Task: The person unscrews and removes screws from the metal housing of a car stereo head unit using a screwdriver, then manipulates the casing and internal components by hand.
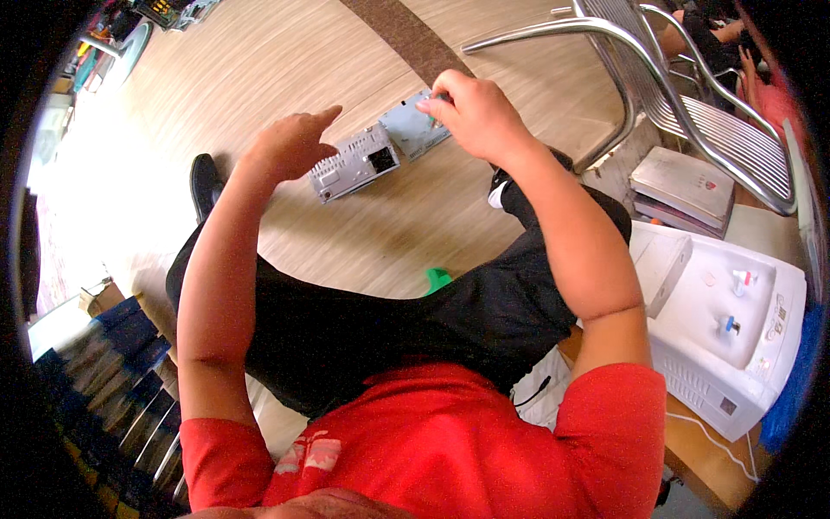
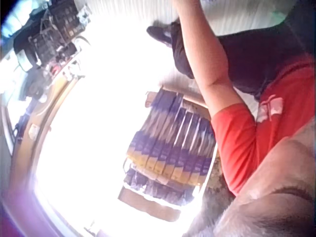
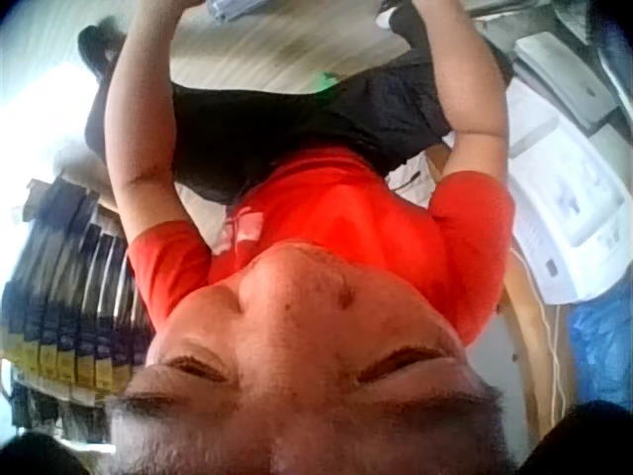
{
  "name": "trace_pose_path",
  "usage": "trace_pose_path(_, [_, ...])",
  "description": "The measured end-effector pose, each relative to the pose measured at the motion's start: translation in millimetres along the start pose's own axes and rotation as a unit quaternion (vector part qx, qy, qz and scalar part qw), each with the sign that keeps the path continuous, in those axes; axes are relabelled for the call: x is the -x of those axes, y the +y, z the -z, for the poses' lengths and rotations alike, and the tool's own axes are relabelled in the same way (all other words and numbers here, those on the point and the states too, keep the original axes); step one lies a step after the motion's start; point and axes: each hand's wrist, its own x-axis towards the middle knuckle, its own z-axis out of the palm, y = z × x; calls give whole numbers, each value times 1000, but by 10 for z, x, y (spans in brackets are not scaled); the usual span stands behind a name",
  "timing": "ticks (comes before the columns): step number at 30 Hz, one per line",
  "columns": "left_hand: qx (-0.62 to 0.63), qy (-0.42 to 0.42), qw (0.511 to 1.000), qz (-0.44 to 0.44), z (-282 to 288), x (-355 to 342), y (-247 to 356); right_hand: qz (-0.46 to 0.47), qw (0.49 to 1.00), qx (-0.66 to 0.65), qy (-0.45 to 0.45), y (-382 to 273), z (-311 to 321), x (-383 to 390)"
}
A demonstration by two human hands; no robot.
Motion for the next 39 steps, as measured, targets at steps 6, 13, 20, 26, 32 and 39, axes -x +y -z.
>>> trace_pose_path(6, [-66,-20,997,42,-700,-75,-99,137,988,48,58,-179,71,-88])
trace_pose_path(13, [-117,-11,986,121,-1155,-205,-117,135,987,50,72,-41,295,-155])
trace_pose_path(20, [-138,-56,981,128,-1189,-331,10,131,988,27,72,29,551,-116])
trace_pose_path(26, [-146,-26,981,124,-1325,-285,-95,127,990,30,49,-73,480,-76])
trace_pose_path(32, [-110,-49,988,101,-1207,-290,-42,104,995,11,10,-136,513,-34])
trace_pose_path(39, [-61,-3,990,125,-1319,-315,-90,126,992,22,6,-169,336,-51])
